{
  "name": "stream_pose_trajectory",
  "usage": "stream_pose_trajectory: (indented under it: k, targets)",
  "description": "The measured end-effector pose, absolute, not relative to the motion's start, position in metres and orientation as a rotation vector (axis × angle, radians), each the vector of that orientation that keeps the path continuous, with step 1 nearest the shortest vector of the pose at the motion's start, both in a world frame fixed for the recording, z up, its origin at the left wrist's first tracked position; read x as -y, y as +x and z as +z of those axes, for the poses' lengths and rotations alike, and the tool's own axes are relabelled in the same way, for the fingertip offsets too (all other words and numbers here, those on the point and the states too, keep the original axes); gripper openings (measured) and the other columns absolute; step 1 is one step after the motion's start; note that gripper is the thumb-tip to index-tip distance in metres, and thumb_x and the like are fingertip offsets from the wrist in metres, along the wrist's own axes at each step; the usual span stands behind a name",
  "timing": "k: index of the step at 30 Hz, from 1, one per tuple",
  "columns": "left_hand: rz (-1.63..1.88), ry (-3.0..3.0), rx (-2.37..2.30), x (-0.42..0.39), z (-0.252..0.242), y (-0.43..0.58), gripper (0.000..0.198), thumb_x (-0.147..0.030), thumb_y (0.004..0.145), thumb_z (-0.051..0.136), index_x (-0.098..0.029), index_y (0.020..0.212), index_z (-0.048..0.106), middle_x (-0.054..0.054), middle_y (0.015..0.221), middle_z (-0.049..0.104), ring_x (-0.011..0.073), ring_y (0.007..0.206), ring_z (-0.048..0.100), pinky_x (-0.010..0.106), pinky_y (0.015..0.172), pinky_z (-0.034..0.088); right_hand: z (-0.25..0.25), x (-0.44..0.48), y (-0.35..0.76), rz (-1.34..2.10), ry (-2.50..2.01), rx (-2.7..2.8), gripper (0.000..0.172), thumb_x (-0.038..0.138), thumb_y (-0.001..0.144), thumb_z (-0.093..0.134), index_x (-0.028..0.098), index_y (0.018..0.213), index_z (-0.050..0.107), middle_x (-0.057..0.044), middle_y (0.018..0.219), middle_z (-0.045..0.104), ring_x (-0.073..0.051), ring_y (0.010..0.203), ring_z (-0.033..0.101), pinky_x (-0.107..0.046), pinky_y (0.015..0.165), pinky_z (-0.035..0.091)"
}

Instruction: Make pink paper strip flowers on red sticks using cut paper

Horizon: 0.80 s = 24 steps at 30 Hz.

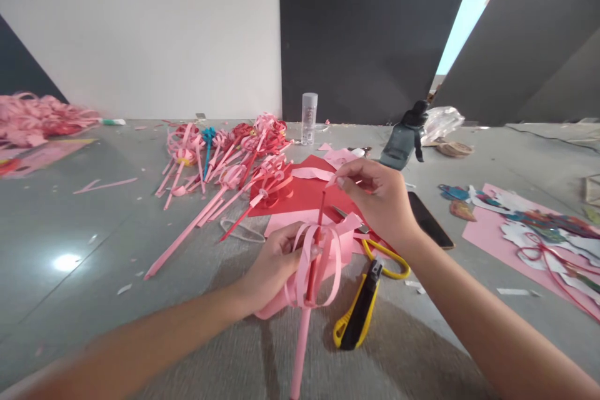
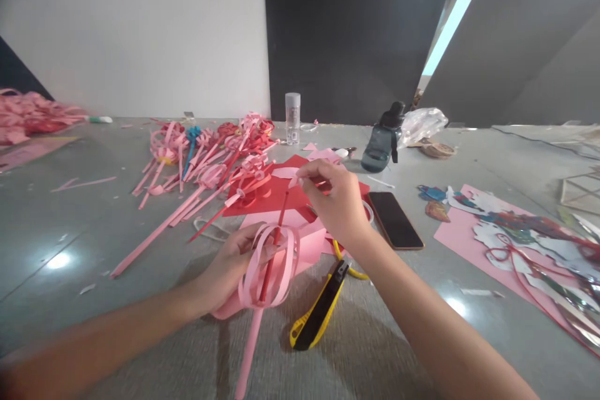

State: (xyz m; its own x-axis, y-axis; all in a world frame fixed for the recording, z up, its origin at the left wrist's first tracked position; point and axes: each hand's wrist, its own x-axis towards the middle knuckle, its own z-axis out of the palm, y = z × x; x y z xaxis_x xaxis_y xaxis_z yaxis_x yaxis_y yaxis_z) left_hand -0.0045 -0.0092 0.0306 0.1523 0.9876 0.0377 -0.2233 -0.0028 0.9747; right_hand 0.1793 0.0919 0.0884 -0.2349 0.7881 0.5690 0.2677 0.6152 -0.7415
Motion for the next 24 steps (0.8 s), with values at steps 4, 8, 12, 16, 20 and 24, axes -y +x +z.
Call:
stream_pose_trajectory:
  k: [4,8,12,16,20,24]
  targets:
    - [1.188,1.179,-0.968,0.009,0.026,-0.007,0.024,-0.037,0.084,0.082,-0.02,0.1,0.078,0.002,0.086,0.064,0.0134,0.079,0.054,0.025,0.072,0.044,0.086,-0.089,0.178,0.695,-0.845,1.936,0.014,0.013,0.086,0.063,0.019,0.088,0.075,-0.002,0.088,0.077,-0.014,0.078,0.068,-0.029,0.073,0.051]
    - [1.182,1.164,-0.954,0.009,0.028,-0.004,0.025,-0.038,0.082,0.083,-0.018,0.094,0.076,0.002,0.084,0.061,0.0132,0.076,0.052,0.026,0.069,0.043,0.088,-0.084,0.176,0.786,-0.826,1.967,0.012,0.014,0.087,0.064,0.019,0.09,0.075,-0.002,0.09,0.077,-0.014,0.079,0.067,-0.029,0.073,0.051]
    - [1.166,1.092,-0.918,0.011,0.028,-0.001,0.027,-0.038,0.078,0.086,-0.017,0.088,0.073,0.0,0.079,0.057,0.0121,0.072,0.051,0.025,0.066,0.042,0.092,-0.083,0.18,0.875,-0.811,2.049,0.014,0.016,0.088,0.064,0.019,0.093,0.077,-0.003,0.094,0.078,-0.014,0.081,0.068,-0.03,0.073,0.051]
    - [1.16,1.027,-0.909,0.014,0.024,0.0,0.028,-0.035,0.076,0.088,-0.017,0.089,0.073,0.001,0.081,0.06,0.0126,0.073,0.055,0.025,0.066,0.044,0.093,-0.086,0.187,0.998,-0.795,2.094,0.013,0.017,0.087,0.067,0.019,0.094,0.078,-0.004,0.095,0.078,-0.014,0.082,0.068,-0.03,0.073,0.052]
    - [1.141,0.983,-0.887,0.016,0.024,0.003,0.029,-0.037,0.075,0.088,-0.017,0.091,0.075,0.002,0.08,0.061,0.0126,0.069,0.054,0.026,0.065,0.046,0.092,-0.089,0.191,1.106,-0.798,2.045,0.019,0.026,0.085,0.072,0.018,0.102,0.079,-0.005,0.094,0.078,-0.015,0.081,0.067,-0.031,0.072,0.055]
    - [1.136,1.006,-0.91,0.017,0.026,0.005,0.032,-0.041,0.075,0.088,-0.015,0.085,0.072,0.002,0.08,0.06,0.0125,0.069,0.052,0.025,0.063,0.044,0.091,-0.092,0.193,1.121,-0.781,2.046,0.016,0.028,0.084,0.074,0.018,0.096,0.079,-0.006,0.093,0.079,-0.016,0.08,0.069,-0.032,0.073,0.056]
